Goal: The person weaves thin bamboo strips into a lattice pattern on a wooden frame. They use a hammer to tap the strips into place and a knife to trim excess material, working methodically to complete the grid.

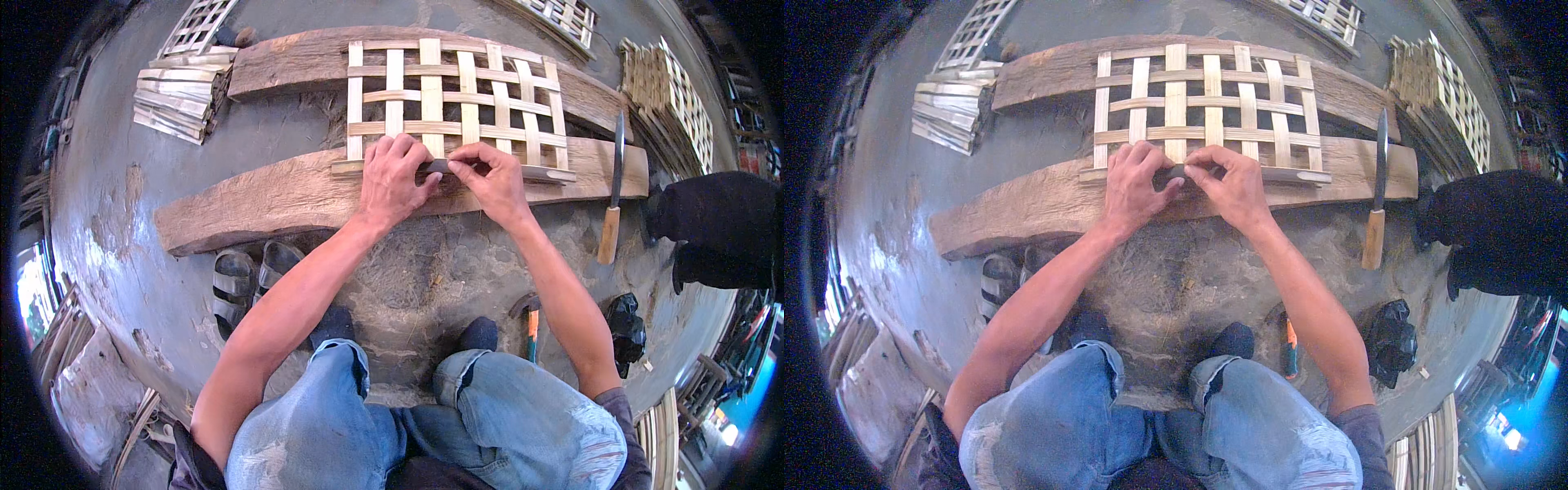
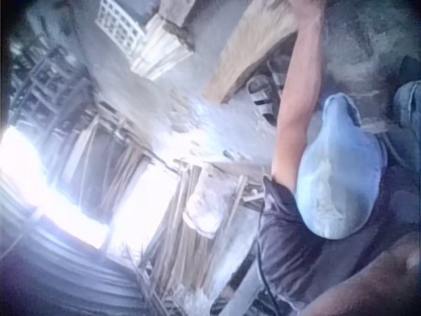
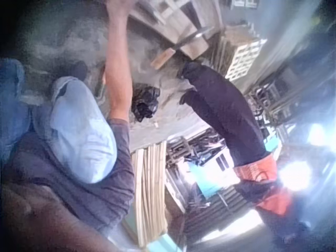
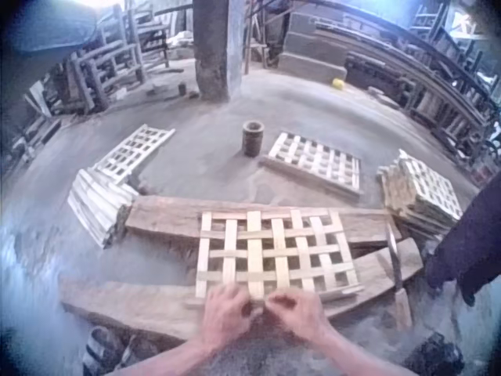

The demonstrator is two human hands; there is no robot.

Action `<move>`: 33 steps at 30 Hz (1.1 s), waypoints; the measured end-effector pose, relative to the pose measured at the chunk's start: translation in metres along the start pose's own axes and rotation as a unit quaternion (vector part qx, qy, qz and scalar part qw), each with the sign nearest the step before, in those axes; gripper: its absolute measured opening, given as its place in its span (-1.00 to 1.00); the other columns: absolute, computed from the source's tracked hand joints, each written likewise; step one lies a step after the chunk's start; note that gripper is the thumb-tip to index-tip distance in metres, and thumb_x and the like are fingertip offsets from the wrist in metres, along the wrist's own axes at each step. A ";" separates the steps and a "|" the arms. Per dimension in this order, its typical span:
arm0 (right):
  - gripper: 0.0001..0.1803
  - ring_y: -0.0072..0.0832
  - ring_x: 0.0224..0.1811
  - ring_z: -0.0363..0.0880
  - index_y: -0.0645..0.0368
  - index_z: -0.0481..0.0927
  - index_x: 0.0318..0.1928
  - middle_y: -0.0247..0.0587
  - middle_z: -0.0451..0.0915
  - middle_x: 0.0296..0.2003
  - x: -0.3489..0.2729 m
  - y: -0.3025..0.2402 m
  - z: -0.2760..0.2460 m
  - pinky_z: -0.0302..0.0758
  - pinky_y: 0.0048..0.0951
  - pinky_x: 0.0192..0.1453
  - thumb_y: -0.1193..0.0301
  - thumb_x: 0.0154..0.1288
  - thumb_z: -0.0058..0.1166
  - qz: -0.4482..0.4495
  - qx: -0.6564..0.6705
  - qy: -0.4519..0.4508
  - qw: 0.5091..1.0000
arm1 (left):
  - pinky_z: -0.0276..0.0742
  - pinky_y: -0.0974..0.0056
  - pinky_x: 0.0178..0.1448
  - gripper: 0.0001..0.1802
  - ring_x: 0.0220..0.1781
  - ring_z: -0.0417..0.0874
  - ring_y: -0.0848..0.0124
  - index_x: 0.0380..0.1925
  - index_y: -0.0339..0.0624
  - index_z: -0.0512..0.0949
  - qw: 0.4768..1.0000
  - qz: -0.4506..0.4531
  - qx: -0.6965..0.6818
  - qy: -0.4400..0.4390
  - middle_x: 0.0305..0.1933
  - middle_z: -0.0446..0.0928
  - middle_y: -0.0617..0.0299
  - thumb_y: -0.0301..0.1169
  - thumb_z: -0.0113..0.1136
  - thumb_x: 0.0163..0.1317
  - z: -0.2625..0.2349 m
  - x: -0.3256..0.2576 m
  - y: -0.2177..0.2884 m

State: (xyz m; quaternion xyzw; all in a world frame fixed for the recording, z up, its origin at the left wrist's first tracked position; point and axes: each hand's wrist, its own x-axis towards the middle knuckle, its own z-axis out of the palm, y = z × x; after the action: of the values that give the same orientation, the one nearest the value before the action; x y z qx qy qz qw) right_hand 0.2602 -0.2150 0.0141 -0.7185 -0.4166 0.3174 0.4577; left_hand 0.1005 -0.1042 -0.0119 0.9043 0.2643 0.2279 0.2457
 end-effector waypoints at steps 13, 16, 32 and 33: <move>-0.84 -0.39 -0.24 0.71 0.11 0.75 -0.23 -0.24 0.76 -0.30 0.006 0.010 0.017 0.57 -0.43 -0.15 0.49 0.14 0.38 -0.039 -0.068 0.022 0.997 | 0.37 0.07 0.13 -0.61 -0.04 0.51 0.19 -0.28 -0.10 0.56 1.000 -0.002 -0.025 0.013 -0.18 0.50 0.22 -0.38 0.50 -0.14 0.000 0.000 0.000; -0.83 -0.36 -0.22 0.72 0.11 0.76 -0.24 -0.23 0.76 -0.30 0.006 0.013 0.017 0.58 -0.39 -0.14 0.49 0.11 0.40 -0.046 -0.066 0.026 0.996 | 0.37 0.09 0.13 -0.61 -0.04 0.51 0.20 -0.28 -0.10 0.55 0.999 0.000 -0.029 0.014 -0.18 0.50 0.22 -0.40 0.50 -0.16 -0.001 0.000 0.000; -0.81 -0.32 -0.19 0.71 0.09 0.76 -0.25 -0.25 0.75 -0.27 0.006 0.010 0.019 0.60 -0.35 -0.11 0.54 0.06 0.38 -0.103 -0.133 0.041 0.985 | 0.39 0.09 0.07 -0.62 -0.06 0.53 0.17 -0.31 -0.07 0.58 0.999 0.001 -0.036 0.032 -0.21 0.50 0.22 -0.44 0.50 -0.21 0.002 0.000 -0.001; -0.80 -0.31 -0.19 0.71 0.09 0.75 -0.26 -0.25 0.75 -0.27 0.006 0.010 0.019 0.60 -0.35 -0.11 0.54 0.05 0.38 -0.105 -0.132 0.040 0.985 | 0.39 0.08 0.07 -0.62 -0.07 0.53 0.17 -0.30 -0.07 0.58 0.999 0.000 -0.035 0.033 -0.21 0.50 0.22 -0.44 0.50 -0.20 0.002 0.000 -0.001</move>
State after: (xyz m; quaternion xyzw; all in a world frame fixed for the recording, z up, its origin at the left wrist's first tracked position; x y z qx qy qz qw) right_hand 0.2497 -0.2048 -0.0027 -0.7374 -0.5089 0.1806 0.4057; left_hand 0.1011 -0.1040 -0.0142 0.8872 0.2641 0.2667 0.2684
